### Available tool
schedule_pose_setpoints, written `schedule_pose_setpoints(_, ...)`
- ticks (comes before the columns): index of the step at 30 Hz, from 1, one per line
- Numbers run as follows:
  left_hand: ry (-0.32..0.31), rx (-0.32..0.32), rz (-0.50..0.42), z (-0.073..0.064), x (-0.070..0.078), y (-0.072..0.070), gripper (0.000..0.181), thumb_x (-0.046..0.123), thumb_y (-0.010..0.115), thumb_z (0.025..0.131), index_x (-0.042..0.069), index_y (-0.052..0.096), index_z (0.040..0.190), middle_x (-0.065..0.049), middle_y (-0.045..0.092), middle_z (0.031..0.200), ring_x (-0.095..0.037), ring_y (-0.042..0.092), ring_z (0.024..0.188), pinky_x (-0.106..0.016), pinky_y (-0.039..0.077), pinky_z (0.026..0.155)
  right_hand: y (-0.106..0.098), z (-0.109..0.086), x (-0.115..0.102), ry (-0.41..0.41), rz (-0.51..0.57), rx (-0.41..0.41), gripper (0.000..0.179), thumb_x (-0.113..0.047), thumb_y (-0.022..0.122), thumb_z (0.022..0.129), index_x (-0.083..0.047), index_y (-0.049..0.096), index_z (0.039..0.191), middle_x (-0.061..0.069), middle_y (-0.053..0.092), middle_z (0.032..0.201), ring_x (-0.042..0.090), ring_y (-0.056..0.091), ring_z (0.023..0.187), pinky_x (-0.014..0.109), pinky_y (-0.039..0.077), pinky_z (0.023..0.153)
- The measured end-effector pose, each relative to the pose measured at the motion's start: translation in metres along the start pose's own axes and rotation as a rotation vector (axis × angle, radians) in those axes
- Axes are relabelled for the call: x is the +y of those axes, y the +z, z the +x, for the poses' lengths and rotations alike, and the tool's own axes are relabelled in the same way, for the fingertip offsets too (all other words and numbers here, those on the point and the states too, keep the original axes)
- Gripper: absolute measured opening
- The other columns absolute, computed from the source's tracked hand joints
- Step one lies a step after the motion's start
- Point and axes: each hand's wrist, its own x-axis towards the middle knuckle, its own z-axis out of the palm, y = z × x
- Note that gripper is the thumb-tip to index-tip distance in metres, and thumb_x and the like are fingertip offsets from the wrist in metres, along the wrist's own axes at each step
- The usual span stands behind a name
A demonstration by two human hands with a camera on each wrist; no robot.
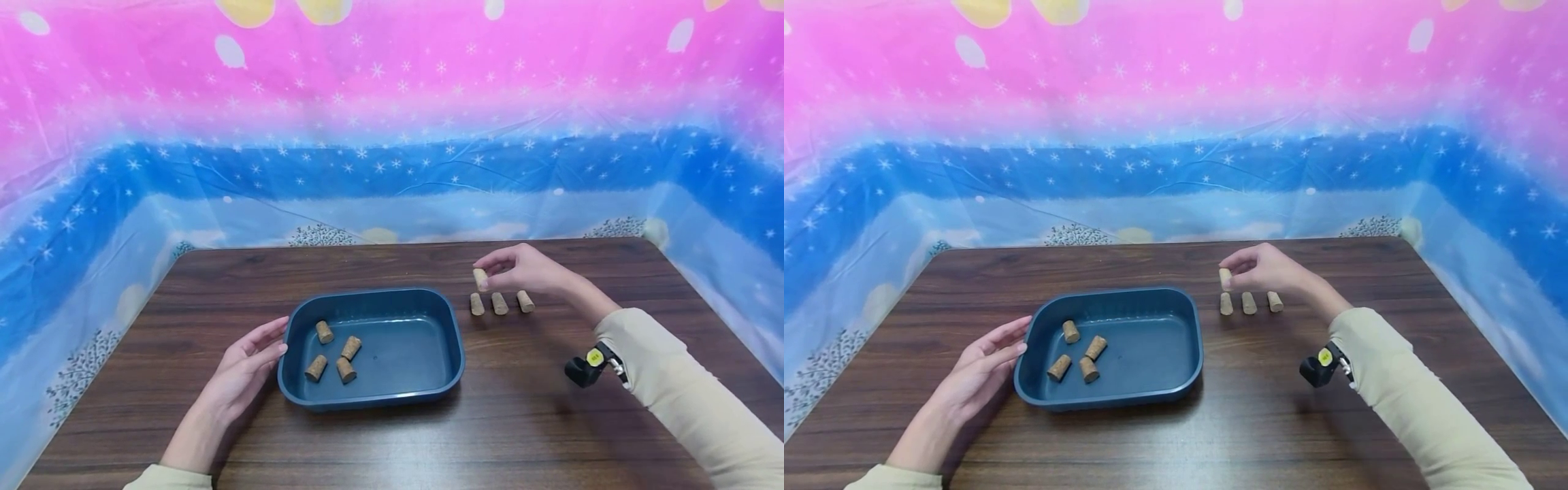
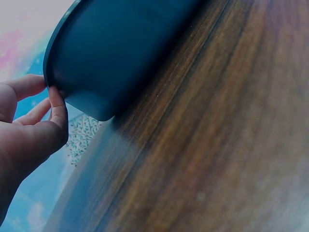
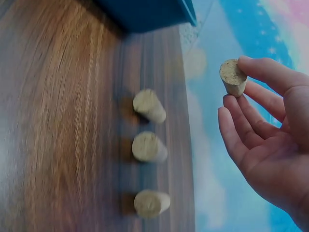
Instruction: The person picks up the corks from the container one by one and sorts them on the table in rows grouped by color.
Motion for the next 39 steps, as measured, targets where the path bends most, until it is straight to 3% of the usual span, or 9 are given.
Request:
schedule_pose_setpoints(13, 0.001, 0.009, -0.007, 0.0, 0.0, 0.001, 0.052, 0.007, 0.059, 0.096, 0.001, 0.039, 0.144, 0.001, 0.051, 0.127, -0.009, 0.052, 0.114, -0.02, 0.044, 0.095, -0.02, -0.017, 0.038, 0.088, -0.02, 0.076, 0.053, -0.03, 0.073, 0.086, -0.002, 0.059, 0.13, 0.017, 0.059, 0.129, 0.034, 0.054, 0.117, 0.049, 0.042, 0.097)
schedule_pose_setpoints(22, -0.021, 0.016, 0.013, 0.0, 0.002, 0.001, 0.056, 0.01, 0.06, 0.096, 0.0, 0.035, 0.146, 0.0, 0.048, 0.131, -0.009, 0.05, 0.116, -0.02, 0.043, 0.095, -0.029, -0.028, 0.063, 0.12, -0.031, 0.129, 0.049, -0.026, 0.07, 0.089, 0.001, 0.059, 0.128, 0.014, 0.068, 0.111, 0.021, 0.064, 0.096, 0.032, 0.047, 0.084)
schedule_pose_setpoints(31, -0.022, 0.019, 0.011, 0.0, 0.002, 0.001, 0.056, 0.009, 0.059, 0.097, 0.0, 0.035, 0.146, -0.002, 0.048, 0.131, -0.009, 0.05, 0.116, -0.02, 0.043, 0.095, -0.033, -0.037, 0.083, 0.151, 0.015, 0.128, 0.05, -0.023, 0.069, 0.09, 0.005, 0.056, 0.129, 0.021, 0.063, 0.118, 0.027, 0.066, 0.095, 0.033, 0.052, 0.081)
schedule_pose_setpoints(39, -0.014, 0.015, 0.01, 0.0, 0.002, 0.001, 0.055, 0.008, 0.059, 0.097, -0.001, 0.035, 0.146, -0.001, 0.048, 0.131, -0.009, 0.05, 0.116, -0.02, 0.043, 0.095, -0.033, -0.044, 0.099, 0.154, 0.076, 0.111, 0.052, -0.019, 0.069, 0.089, 0.009, 0.054, 0.13, 0.024, 0.062, 0.12, 0.013, 0.064, 0.089, 0.029, 0.052, 0.077)
